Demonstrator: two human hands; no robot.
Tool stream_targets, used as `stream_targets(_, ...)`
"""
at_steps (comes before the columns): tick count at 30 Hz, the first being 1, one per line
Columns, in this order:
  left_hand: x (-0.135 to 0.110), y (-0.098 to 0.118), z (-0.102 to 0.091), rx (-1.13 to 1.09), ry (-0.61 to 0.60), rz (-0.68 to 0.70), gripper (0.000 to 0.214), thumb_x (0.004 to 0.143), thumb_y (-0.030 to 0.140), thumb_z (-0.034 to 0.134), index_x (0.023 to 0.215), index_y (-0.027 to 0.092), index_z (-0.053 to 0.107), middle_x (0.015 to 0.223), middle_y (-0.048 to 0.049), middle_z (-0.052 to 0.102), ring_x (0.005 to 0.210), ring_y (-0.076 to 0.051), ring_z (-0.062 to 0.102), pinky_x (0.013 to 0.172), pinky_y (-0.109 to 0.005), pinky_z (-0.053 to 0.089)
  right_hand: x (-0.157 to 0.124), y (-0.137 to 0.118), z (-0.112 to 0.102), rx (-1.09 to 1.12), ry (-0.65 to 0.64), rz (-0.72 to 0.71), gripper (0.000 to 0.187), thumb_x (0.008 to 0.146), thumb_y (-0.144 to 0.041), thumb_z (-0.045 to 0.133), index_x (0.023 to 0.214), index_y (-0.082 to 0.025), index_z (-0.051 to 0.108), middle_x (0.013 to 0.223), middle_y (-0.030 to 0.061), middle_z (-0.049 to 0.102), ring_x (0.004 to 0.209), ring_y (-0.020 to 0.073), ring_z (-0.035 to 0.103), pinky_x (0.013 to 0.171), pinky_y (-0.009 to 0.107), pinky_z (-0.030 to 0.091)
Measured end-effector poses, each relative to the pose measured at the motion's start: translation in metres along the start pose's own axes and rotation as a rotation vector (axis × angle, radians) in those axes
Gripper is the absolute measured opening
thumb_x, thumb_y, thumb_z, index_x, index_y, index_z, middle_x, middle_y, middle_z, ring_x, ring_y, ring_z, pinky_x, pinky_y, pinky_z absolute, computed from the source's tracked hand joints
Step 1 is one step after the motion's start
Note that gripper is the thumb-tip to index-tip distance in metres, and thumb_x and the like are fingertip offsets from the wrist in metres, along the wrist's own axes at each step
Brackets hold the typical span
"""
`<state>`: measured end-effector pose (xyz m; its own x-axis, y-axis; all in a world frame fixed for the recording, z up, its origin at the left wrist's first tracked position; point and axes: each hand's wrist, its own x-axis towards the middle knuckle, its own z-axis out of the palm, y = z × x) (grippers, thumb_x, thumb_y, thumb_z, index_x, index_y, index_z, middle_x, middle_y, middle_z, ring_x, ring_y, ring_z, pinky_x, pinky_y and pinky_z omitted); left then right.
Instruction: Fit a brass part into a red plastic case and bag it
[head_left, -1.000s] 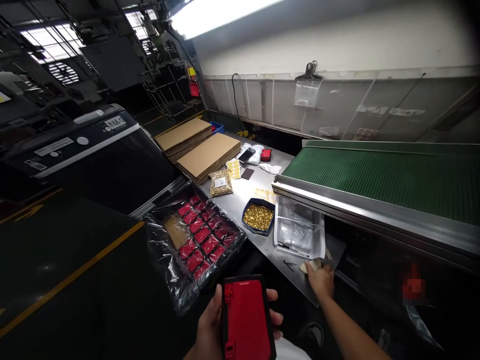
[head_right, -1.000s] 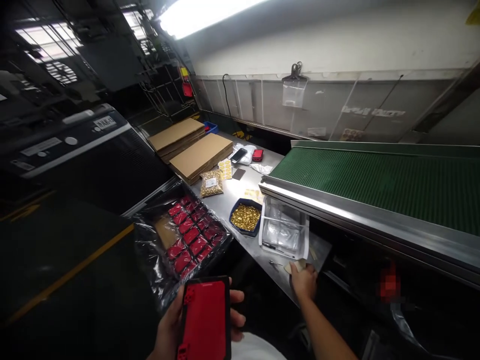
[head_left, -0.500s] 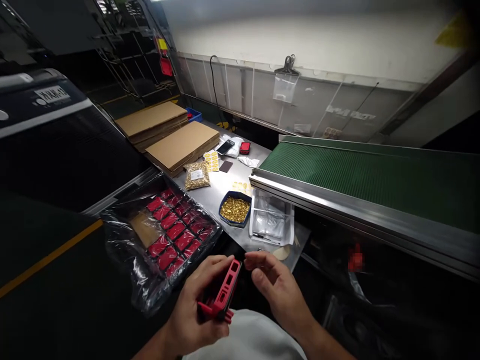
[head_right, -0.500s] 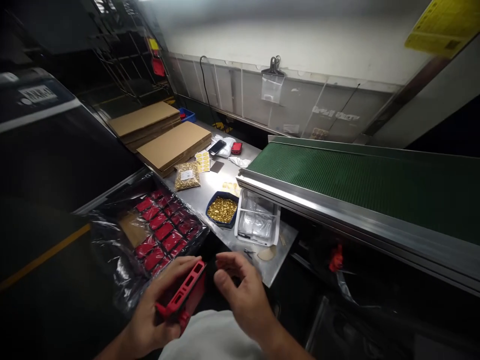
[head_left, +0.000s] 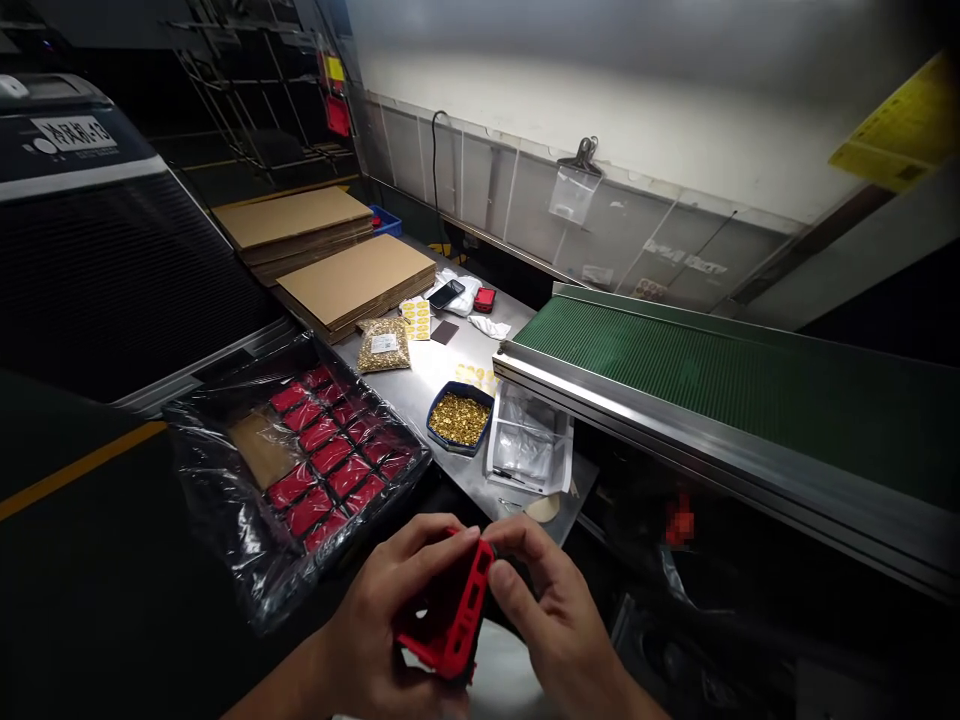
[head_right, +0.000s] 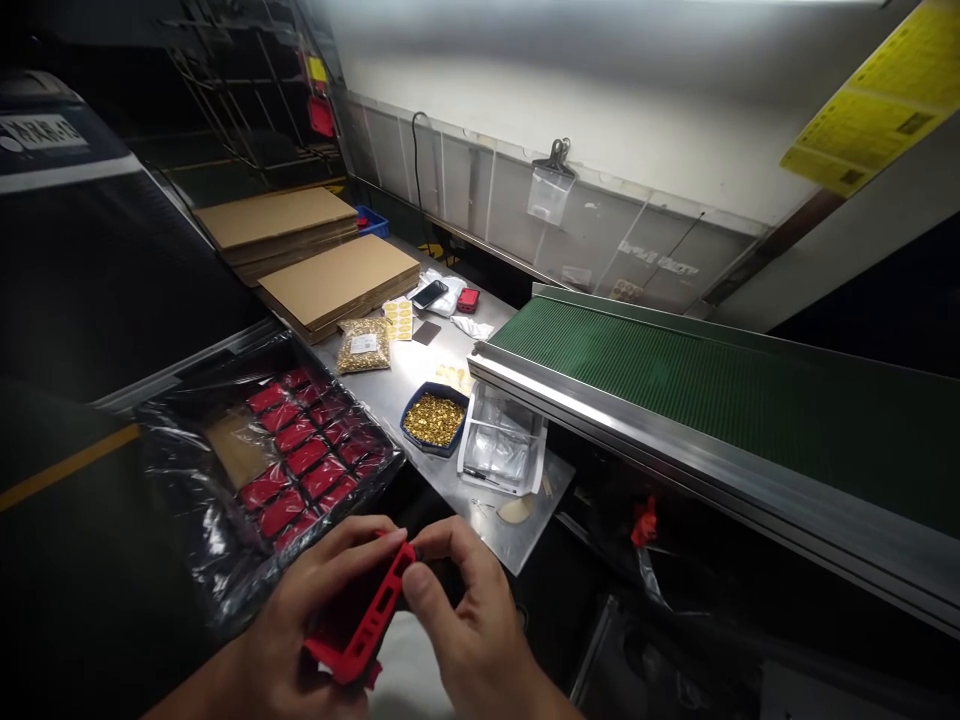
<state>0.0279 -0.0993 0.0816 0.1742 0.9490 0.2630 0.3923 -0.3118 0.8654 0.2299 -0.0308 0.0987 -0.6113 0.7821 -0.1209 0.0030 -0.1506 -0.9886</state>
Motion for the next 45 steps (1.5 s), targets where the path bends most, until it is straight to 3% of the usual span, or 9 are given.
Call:
stream_targets(4, -0.003, 0.010, 0.000, 0.002, 0.083, 0.012, 0.084, 0.072, 0.062, 0.072, 0.144, 0.027, 0.047, 0.134, -0.0146, 0.052, 0.117, -0.036, 0.056, 0.101, -0.038, 0.048, -0.002, -0.004, -0.001, -0.049, -0.073, -0.115, 0.041, 0.081, -0.042, 0.073, 0.114, -0.023, 0.057, 0.107, 0.0051, 0.060, 0.099, 0.0202, 0.058, 0.089, 0.031, 0.048)
stream_targets(10, -0.010, 0.023, 0.012, -0.216, 0.245, -0.122, 0.072, 0.066, 0.043, 0.082, 0.133, 0.029, 0.060, 0.127, -0.0149, 0.056, 0.113, -0.039, 0.057, 0.092, -0.039, 0.052, 0.000, 0.001, 0.000, 0.048, -0.003, -0.079, 0.025, 0.097, -0.044, 0.051, 0.101, -0.023, 0.064, 0.094, 0.0031, 0.063, 0.098, 0.0157, 0.060, 0.090, 0.025, 0.048)
stream_targets(14, -0.019, 0.020, 0.020, -0.610, 0.288, -0.272, 0.095, 0.065, 0.064, 0.079, 0.146, 0.035, 0.038, 0.136, -0.0128, 0.043, 0.124, -0.040, 0.047, 0.106, -0.047, 0.044, -0.005, 0.017, 0.002, -0.055, -0.201, -0.162, 0.099, 0.067, -0.034, 0.086, 0.147, -0.033, 0.028, 0.147, 0.0074, 0.042, 0.135, 0.0263, 0.045, 0.109, 0.033, 0.044)
stream_targets(16, -0.020, 0.017, 0.020, -0.784, 0.246, -0.285, 0.099, 0.064, 0.066, 0.079, 0.146, 0.037, 0.031, 0.142, -0.0119, 0.038, 0.130, -0.040, 0.042, 0.112, -0.049, 0.037, -0.009, 0.024, 0.006, -0.136, -0.174, -0.161, 0.114, 0.062, -0.018, 0.087, 0.150, -0.036, 0.018, 0.149, 0.0076, 0.039, 0.136, 0.0262, 0.045, 0.105, 0.031, 0.049)
stream_targets(25, -0.004, 0.020, 0.014, -1.235, 0.353, -0.365, 0.056, 0.077, 0.044, 0.074, 0.126, 0.024, 0.056, 0.131, -0.0136, 0.057, 0.119, -0.035, 0.053, 0.095, -0.040, 0.049, -0.019, 0.020, 0.014, -0.484, 0.161, -0.291, 0.100, 0.060, -0.019, 0.079, 0.146, -0.024, 0.028, 0.135, 0.0107, 0.048, 0.124, 0.0253, 0.054, 0.091, 0.024, 0.058)
stream_targets(29, 0.004, 0.019, 0.017, -1.228, 0.501, -0.503, 0.022, 0.090, 0.033, 0.055, 0.102, 0.018, 0.065, 0.109, -0.0117, 0.068, 0.102, -0.027, 0.063, 0.090, -0.037, 0.051, -0.021, 0.023, 0.018, -0.423, 0.188, -0.205, 0.097, 0.060, -0.021, 0.078, 0.144, -0.023, 0.029, 0.133, 0.0109, 0.049, 0.121, 0.0250, 0.056, 0.091, 0.027, 0.058)
stream_targets(36, 0.010, 0.010, 0.018, -1.159, 0.625, -0.593, 0.017, 0.092, 0.030, 0.055, 0.084, 0.017, 0.063, 0.094, -0.0067, 0.069, 0.097, -0.025, 0.064, 0.089, -0.036, 0.052, -0.021, 0.022, 0.018, -0.418, 0.147, -0.240, 0.088, 0.060, -0.022, 0.082, 0.136, -0.023, 0.038, 0.128, 0.0087, 0.052, 0.111, 0.0224, 0.059, 0.090, 0.027, 0.056)
stream_targets(41, 0.002, 0.003, 0.018, -1.288, 0.481, -0.536, 0.026, 0.091, 0.038, 0.057, 0.102, 0.017, 0.067, 0.124, -0.0135, 0.065, 0.122, -0.030, 0.055, 0.106, -0.039, 0.044, -0.017, 0.022, 0.018, 0.022, -0.099, 0.171, 0.057, 0.081, -0.058, 0.067, 0.120, -0.018, 0.057, 0.109, 0.0090, 0.066, 0.096, 0.0217, 0.065, 0.085, 0.030, 0.055)
stream_targets(45, -0.007, -0.008, 0.024, -1.684, 0.330, -0.631, 0.065, 0.091, 0.060, 0.048, 0.137, 0.015, 0.053, 0.131, -0.0189, 0.062, 0.123, -0.036, 0.056, 0.106, -0.049, 0.045, -0.012, 0.042, 0.027, 0.272, -0.154, 0.564, 0.080, 0.088, -0.080, 0.022, 0.092, -0.012, 0.065, 0.071, 0.0069, 0.064, 0.060, 0.0163, 0.062, 0.061, 0.029, 0.054)
